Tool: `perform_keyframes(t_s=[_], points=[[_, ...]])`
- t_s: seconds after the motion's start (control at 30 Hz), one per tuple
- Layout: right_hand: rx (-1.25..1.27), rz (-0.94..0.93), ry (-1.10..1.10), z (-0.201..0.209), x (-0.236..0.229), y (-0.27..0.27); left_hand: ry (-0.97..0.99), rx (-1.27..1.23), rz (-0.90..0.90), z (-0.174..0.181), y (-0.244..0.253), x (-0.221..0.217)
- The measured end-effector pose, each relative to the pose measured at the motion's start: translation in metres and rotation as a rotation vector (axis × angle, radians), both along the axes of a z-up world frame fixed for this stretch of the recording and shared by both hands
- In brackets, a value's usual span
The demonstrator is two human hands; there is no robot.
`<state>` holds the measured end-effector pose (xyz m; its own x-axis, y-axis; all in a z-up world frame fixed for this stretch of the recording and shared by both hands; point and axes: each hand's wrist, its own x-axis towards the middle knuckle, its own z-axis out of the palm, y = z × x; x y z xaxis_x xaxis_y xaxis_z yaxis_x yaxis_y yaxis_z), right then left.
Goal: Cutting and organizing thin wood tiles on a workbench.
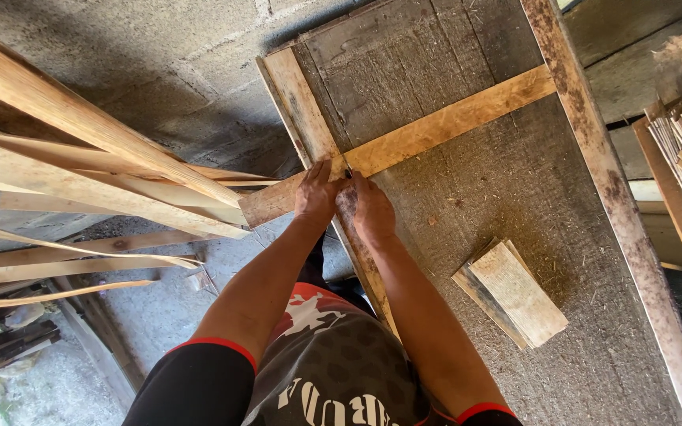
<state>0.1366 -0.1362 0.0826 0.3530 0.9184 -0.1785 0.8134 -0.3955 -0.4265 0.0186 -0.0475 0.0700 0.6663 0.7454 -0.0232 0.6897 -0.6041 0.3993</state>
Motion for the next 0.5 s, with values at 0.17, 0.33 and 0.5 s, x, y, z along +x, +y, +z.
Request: perform_keyframes(t_s=[0.17, 0.33, 0.5], points=[[-0.077, 0.002, 0.039, 0.016, 0.005, 0.011, 0.073, -0.060, 0.035, 0.000, 0.000, 0.005], [-0.166, 0.032, 0.075, 0.035, 0.013, 0.019, 0.042, -0.035, 0.058, -0.006, -0.004, 0.000], [-0.306, 0.094, 0.073, 0.058, 0.017, 0.028, -0.026, -0.009, 0.059, 0.004, -0.005, -0.001]])
